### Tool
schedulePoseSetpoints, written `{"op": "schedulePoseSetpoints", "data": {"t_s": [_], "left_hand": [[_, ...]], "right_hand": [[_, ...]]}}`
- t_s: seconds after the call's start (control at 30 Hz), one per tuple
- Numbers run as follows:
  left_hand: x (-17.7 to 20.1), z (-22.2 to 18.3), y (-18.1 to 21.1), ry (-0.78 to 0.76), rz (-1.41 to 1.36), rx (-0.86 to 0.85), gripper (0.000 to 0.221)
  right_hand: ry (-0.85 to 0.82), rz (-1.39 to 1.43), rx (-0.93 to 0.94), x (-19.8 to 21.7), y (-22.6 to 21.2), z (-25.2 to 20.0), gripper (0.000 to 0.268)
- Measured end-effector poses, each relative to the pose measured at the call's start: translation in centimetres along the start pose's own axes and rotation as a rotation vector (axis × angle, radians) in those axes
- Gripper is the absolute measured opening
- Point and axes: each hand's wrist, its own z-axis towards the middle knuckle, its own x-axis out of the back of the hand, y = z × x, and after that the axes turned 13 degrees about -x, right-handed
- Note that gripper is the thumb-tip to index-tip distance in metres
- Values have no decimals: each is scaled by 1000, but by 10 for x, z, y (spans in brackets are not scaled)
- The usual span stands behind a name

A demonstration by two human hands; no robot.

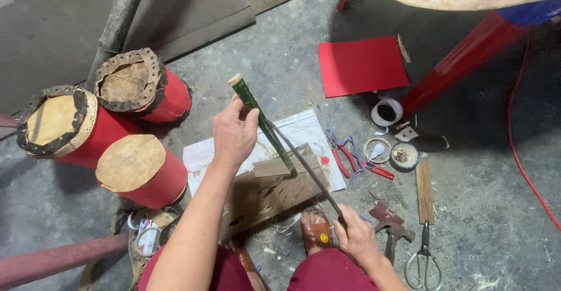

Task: Shaving and shaping thin bamboo sticks using a knife to achieve desired thickness and flexibility for instrument components.

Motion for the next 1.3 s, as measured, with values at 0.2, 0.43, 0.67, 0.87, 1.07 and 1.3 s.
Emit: {"op": "schedulePoseSetpoints", "data": {"t_s": [0.2, 0.43, 0.67, 0.87, 1.07, 1.3], "left_hand": [[1, 0, -3, 0, 21, -2, 19], [2, 3, 1, -10, 8, 37, 23], [4, 4, -5, -33, -15, 55, 10], [4, 5, 2, -28, 61, -16, 16], [0, 4, 0, -11, 137, -41, 12], [0, 3, 4, -6, 189, -38, 12]], "right_hand": [[-18, 32, 20, -13, 5, 5, 35], [0, 3, 24, -13, 2, 4, 34], [-10, -37, -13, -20, 1, 6, 33], [-125, -110, -86, -28, 12, 3, 33], [-168, -112, -78, -27, 11, 7, 41], [-214, -39, -49, -35, 18, 2, 50]]}}
